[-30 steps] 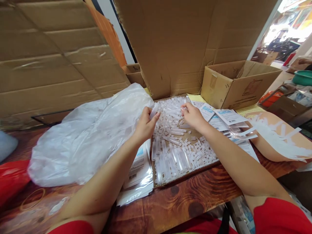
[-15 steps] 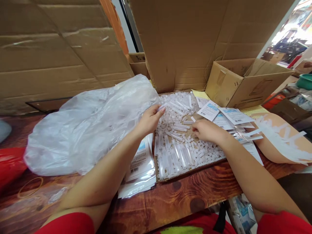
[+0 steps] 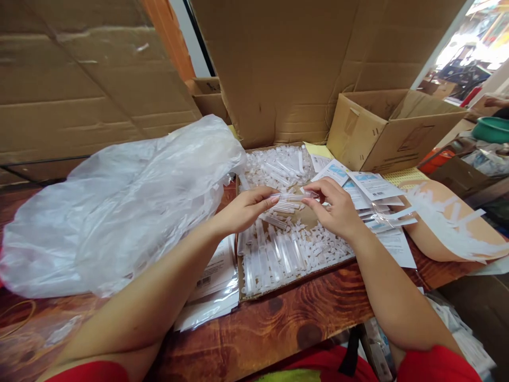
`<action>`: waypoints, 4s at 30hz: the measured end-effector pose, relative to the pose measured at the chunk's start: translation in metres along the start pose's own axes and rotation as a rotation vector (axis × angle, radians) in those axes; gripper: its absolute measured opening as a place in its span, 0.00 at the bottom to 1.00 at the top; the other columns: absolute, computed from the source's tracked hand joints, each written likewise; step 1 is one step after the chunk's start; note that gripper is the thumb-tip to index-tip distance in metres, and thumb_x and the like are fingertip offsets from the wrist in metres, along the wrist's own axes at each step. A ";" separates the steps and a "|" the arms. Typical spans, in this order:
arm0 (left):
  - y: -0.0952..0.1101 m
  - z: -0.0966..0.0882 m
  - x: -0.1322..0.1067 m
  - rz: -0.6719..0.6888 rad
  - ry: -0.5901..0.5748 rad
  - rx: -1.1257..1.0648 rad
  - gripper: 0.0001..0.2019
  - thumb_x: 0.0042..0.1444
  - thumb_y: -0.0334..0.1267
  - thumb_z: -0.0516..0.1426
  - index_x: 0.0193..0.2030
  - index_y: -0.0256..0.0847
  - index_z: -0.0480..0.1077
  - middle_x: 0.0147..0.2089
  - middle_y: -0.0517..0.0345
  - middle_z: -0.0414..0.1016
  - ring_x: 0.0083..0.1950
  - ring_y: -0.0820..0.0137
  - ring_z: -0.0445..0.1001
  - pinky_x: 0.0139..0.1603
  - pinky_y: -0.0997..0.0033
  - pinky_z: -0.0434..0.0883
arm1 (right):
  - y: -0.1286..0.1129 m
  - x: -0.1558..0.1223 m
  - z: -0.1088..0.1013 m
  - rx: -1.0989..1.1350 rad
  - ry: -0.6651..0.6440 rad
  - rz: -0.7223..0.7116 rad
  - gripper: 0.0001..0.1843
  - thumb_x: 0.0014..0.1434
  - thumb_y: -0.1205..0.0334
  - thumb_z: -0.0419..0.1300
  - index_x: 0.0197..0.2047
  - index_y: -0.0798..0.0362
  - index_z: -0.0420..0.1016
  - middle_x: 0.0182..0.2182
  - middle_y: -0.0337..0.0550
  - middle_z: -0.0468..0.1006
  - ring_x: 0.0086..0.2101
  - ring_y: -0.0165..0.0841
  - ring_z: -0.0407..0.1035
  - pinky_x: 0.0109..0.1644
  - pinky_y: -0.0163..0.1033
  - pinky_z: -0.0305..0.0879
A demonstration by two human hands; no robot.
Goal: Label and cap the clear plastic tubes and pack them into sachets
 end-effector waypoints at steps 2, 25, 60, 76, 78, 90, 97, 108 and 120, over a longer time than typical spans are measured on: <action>0.004 0.005 -0.001 0.035 -0.034 0.042 0.19 0.70 0.50 0.50 0.45 0.38 0.75 0.46 0.49 0.80 0.49 0.60 0.76 0.55 0.60 0.70 | -0.004 0.000 0.002 0.028 0.002 -0.062 0.07 0.65 0.63 0.65 0.47 0.49 0.78 0.37 0.43 0.79 0.36 0.34 0.72 0.41 0.41 0.70; 0.017 0.020 -0.008 0.002 -0.065 0.063 0.11 0.68 0.48 0.51 0.41 0.46 0.55 0.45 0.51 0.76 0.44 0.62 0.75 0.47 0.60 0.72 | -0.013 -0.008 0.010 0.191 -0.207 0.365 0.24 0.69 0.40 0.54 0.32 0.50 0.71 0.23 0.37 0.70 0.26 0.31 0.65 0.32 0.38 0.61; -0.021 0.005 0.016 0.048 0.354 0.328 0.11 0.67 0.41 0.57 0.53 0.40 0.68 0.50 0.47 0.77 0.51 0.61 0.74 0.55 0.60 0.71 | 0.004 -0.006 0.008 0.212 -0.127 0.617 0.27 0.62 0.32 0.58 0.38 0.49 0.74 0.24 0.37 0.75 0.24 0.32 0.66 0.30 0.38 0.62; -0.014 0.032 0.013 0.138 -0.132 0.629 0.21 0.57 0.28 0.56 0.57 0.37 0.76 0.57 0.44 0.80 0.61 0.51 0.72 0.62 0.48 0.68 | 0.030 -0.013 0.041 -0.465 -0.625 0.102 0.12 0.64 0.72 0.58 0.41 0.54 0.84 0.41 0.52 0.82 0.44 0.41 0.76 0.51 0.44 0.72; -0.016 0.036 0.014 0.113 -0.137 0.665 0.21 0.58 0.28 0.55 0.57 0.37 0.76 0.56 0.43 0.80 0.60 0.50 0.73 0.60 0.48 0.69 | 0.029 -0.014 0.043 -0.492 -0.617 0.112 0.14 0.63 0.73 0.57 0.42 0.53 0.84 0.41 0.52 0.81 0.43 0.40 0.75 0.49 0.43 0.71; -0.026 0.034 0.018 0.037 -0.044 0.614 0.12 0.63 0.32 0.56 0.50 0.36 0.79 0.49 0.42 0.79 0.57 0.51 0.74 0.60 0.50 0.68 | 0.020 -0.008 0.019 -0.051 -0.157 0.196 0.05 0.55 0.66 0.61 0.36 0.51 0.79 0.34 0.44 0.78 0.33 0.36 0.73 0.41 0.44 0.73; -0.009 0.029 0.013 0.156 0.097 0.155 0.10 0.68 0.38 0.54 0.50 0.38 0.73 0.50 0.47 0.76 0.54 0.60 0.75 0.59 0.60 0.71 | 0.007 -0.005 0.017 0.414 0.214 0.444 0.11 0.52 0.54 0.74 0.35 0.51 0.84 0.35 0.45 0.86 0.36 0.37 0.79 0.45 0.46 0.78; 0.017 0.035 -0.004 0.093 0.069 -0.116 0.08 0.67 0.44 0.55 0.43 0.43 0.63 0.36 0.57 0.73 0.35 0.70 0.70 0.38 0.69 0.69 | 0.005 -0.004 0.014 0.708 0.163 0.580 0.20 0.43 0.45 0.80 0.31 0.51 0.86 0.28 0.41 0.84 0.29 0.31 0.77 0.37 0.39 0.77; 0.025 0.038 -0.013 0.225 0.357 0.002 0.16 0.63 0.48 0.60 0.32 0.43 0.61 0.26 0.65 0.66 0.25 0.76 0.60 0.27 0.75 0.60 | -0.012 -0.005 0.021 1.102 0.068 0.805 0.21 0.32 0.50 0.84 0.26 0.50 0.84 0.24 0.37 0.80 0.26 0.26 0.70 0.33 0.35 0.68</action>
Point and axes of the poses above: each hand's wrist, its own x-axis towards the middle knuckle, its own z-axis out of the palm, y = z × x, the point moved 1 cm from there along x, towards the middle knuckle
